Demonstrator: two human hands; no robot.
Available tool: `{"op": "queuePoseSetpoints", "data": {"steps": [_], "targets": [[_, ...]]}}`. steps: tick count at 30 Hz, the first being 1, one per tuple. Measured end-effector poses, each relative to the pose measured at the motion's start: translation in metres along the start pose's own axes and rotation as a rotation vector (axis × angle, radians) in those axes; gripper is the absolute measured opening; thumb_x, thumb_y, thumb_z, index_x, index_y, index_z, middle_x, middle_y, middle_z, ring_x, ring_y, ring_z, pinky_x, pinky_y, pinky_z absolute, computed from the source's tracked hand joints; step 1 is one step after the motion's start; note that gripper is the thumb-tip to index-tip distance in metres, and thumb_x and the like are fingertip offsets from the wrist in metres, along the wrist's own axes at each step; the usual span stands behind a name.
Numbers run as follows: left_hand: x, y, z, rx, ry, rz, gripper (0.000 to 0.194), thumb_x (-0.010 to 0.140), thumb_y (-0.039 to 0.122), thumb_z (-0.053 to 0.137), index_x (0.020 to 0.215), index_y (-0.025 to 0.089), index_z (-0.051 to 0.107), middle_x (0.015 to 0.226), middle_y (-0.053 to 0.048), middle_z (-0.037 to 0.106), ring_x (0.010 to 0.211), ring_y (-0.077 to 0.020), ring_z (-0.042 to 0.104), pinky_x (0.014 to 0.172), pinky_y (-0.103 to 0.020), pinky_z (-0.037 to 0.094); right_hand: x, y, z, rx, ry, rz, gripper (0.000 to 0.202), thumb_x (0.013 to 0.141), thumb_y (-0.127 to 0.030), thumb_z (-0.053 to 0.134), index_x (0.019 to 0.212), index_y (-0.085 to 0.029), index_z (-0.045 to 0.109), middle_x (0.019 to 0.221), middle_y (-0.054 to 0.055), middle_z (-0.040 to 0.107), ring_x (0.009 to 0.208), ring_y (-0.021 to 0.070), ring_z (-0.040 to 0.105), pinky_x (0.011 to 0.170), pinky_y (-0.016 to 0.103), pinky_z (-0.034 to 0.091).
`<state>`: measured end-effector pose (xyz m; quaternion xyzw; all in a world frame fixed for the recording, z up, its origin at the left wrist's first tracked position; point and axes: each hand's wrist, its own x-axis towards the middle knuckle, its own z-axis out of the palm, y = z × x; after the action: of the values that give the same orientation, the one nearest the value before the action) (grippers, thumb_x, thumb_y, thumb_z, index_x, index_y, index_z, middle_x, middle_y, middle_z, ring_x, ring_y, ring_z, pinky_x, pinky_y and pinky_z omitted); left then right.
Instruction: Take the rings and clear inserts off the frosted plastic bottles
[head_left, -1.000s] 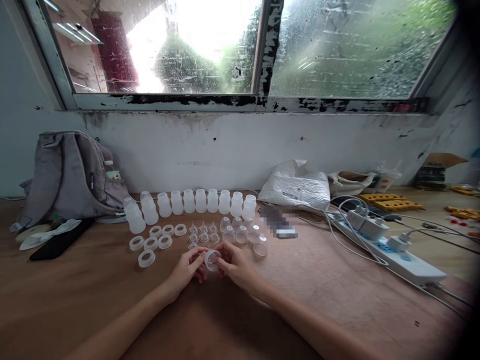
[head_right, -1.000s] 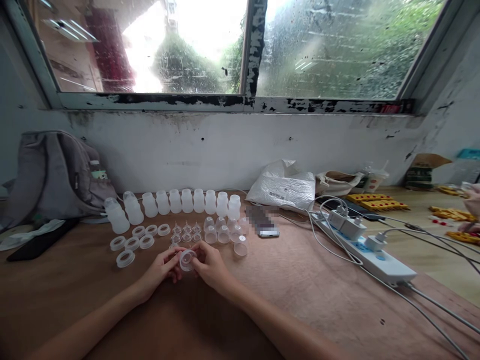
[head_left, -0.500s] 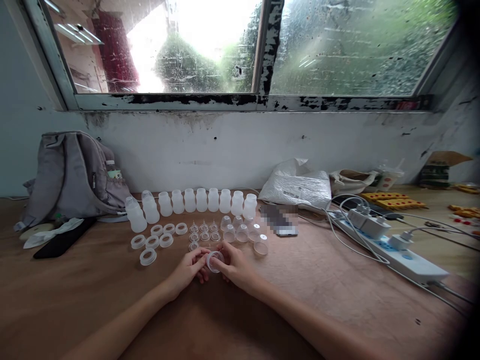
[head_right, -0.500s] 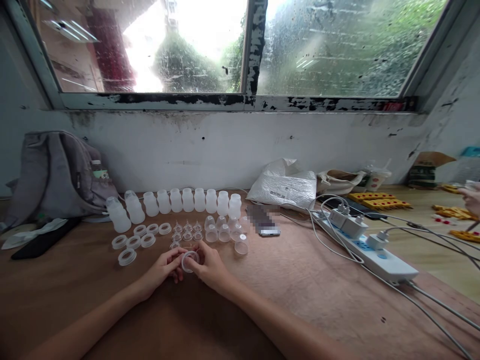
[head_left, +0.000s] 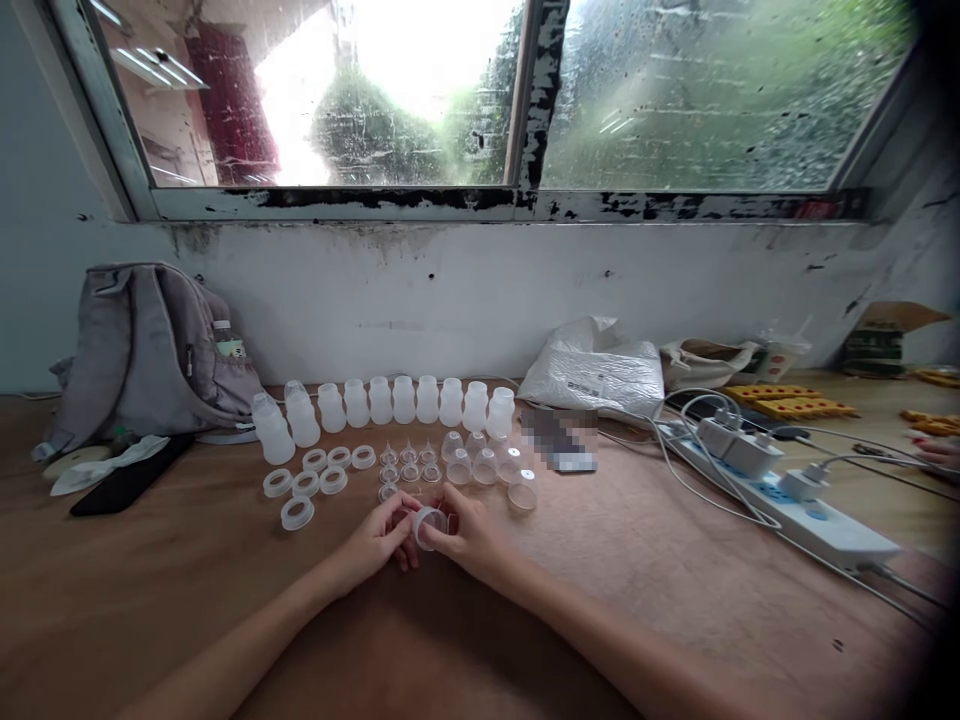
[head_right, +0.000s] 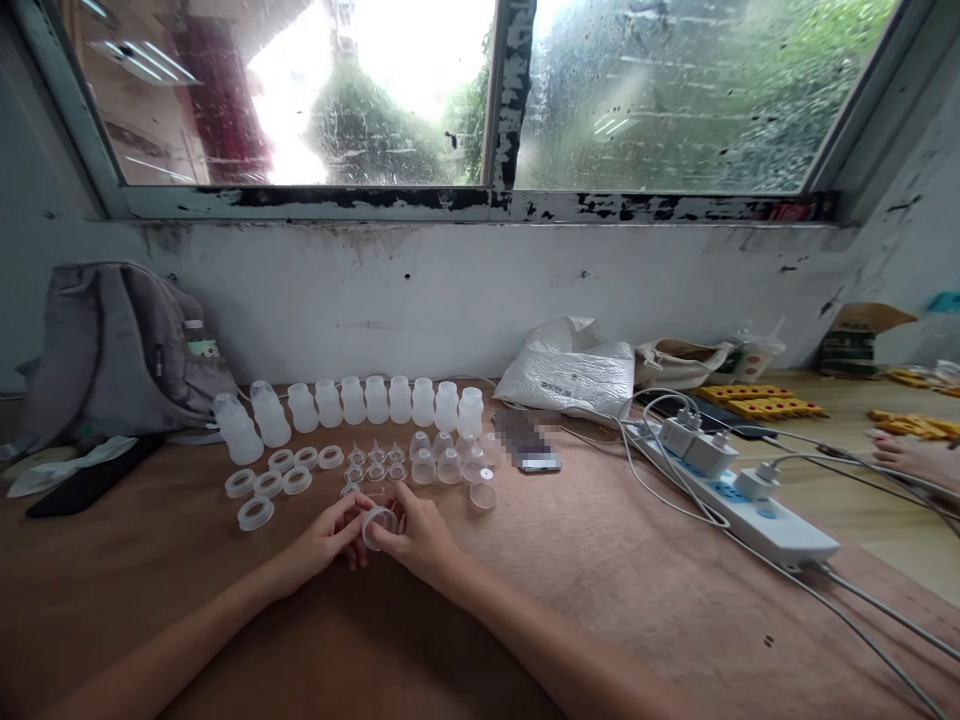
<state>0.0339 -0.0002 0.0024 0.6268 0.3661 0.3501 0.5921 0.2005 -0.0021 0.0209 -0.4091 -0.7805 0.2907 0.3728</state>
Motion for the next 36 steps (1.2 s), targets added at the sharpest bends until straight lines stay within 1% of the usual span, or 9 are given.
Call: {"op": "queuePoseSetpoints", "data": {"steps": [9,14,20,23,25,27,29,32,36], "targets": [[0.005,-0.006,0.002,-0.007,0.138,0.026,0.035,0.075,0.045,0.051,0.096,0.021,0.038,0.075,0.002,0.051,0.048,-0.0067,0.053,0.041,-0.018,0.042,-0.003,0.000,-0.004,-0.051,-0.044,-0.049,0.026,0.074,-0.010,0.041,0.096,-0.020,0.051,0.069,-0.003,0.054,0.057,0.0092,0.047,0.057,0.020,0.037],[0.004,-0.005,0.003,-0.003,0.214,0.072,0.036,0.073,0.044,0.053,0.096,0.020,0.039,0.068,0.004,0.050,0.046,-0.0073,0.051,0.039,-0.017,0.040,-0.002,-0.005,-0.007,0.021,-0.104,-0.002,0.023,0.084,-0.028,0.038,0.101,-0.019,0.050,0.063,-0.003,0.054,0.053,0.0094,0.048,0.053,0.020,0.038],[0.002,0.011,0.000,0.112,0.301,0.161,0.030,0.078,0.042,0.047,0.096,0.019,0.042,0.071,0.000,0.055,0.046,-0.0082,0.051,0.041,-0.018,0.040,-0.001,0.002,-0.003,-0.062,-0.075,-0.044,0.028,0.075,-0.031,0.053,0.100,-0.018,0.052,0.082,0.003,0.060,0.058,0.0097,0.051,0.055,0.021,0.041],[0.014,0.034,-0.025,0.383,0.388,0.201,0.032,0.080,0.042,0.041,0.102,0.019,0.045,0.072,-0.002,0.059,0.047,-0.0103,0.054,0.048,-0.021,0.042,0.000,0.008,-0.006,-0.091,-0.032,-0.017,0.026,0.075,-0.033,0.053,0.095,-0.017,0.053,0.069,0.000,0.058,0.056,0.0105,0.050,0.053,0.021,0.040],[0.028,0.051,-0.051,0.686,0.529,0.178,0.038,0.081,0.039,0.039,0.113,0.019,0.041,0.074,-0.003,0.062,0.052,-0.0137,0.057,0.054,-0.024,0.043,0.002,0.011,-0.009,-0.093,-0.009,0.000,0.024,0.075,-0.034,0.052,0.093,-0.017,0.053,0.062,-0.001,0.055,0.055,0.0106,0.049,0.051,0.021,0.040],[0.043,0.063,-0.079,1.109,0.683,0.024,0.047,0.080,0.034,0.041,0.123,0.016,0.034,0.078,-0.008,0.064,0.067,-0.0212,0.061,0.062,-0.030,0.043,0.003,0.013,-0.012,-0.096,0.015,0.010,0.023,0.075,-0.034,0.052,0.091,-0.018,0.053,0.061,-0.001,0.054,0.055,0.0109,0.049,0.051,0.021,0.039],[0.056,0.070,-0.103,1.422,0.737,-0.172,0.053,0.079,0.028,0.041,0.127,0.009,0.028,0.081,-0.016,0.063,0.078,-0.0292,0.060,0.065,-0.036,0.042,0.004,0.015,-0.013,-0.101,0.030,0.016,0.024,0.075,-0.035,0.053,0.091,-0.018,0.053,0.062,-0.001,0.055,0.056,0.0114,0.049,0.051,0.021,0.040],[0.070,0.071,-0.124,1.548,0.749,-0.276,0.050,0.079,0.022,0.038,0.125,0.003,0.029,0.086,-0.022,0.061,0.082,-0.0340,0.059,0.065,-0.040,0.042,0.004,0.017,-0.013,-0.111,0.028,0.015,0.023,0.076,-0.035,0.052,0.091,-0.018,0.053,0.062,-0.001,0.054,0.055,0.0109,0.049,0.052,0.022,0.040],[0.076,0.068,-0.133,1.539,0.755,-0.274,0.036,0.078,0.018,0.039,0.111,0.004,0.042,0.083,-0.021,0.061,0.082,-0.0327,0.059,0.064,-0.038,0.043,0.003,0.018,-0.013,-0.125,0.015,0.009,0.024,0.077,-0.036,0.050,0.092,-0.017,0.052,0.061,-0.001,0.053,0.054,0.0105,0.048,0.053,0.022,0.040]]}}
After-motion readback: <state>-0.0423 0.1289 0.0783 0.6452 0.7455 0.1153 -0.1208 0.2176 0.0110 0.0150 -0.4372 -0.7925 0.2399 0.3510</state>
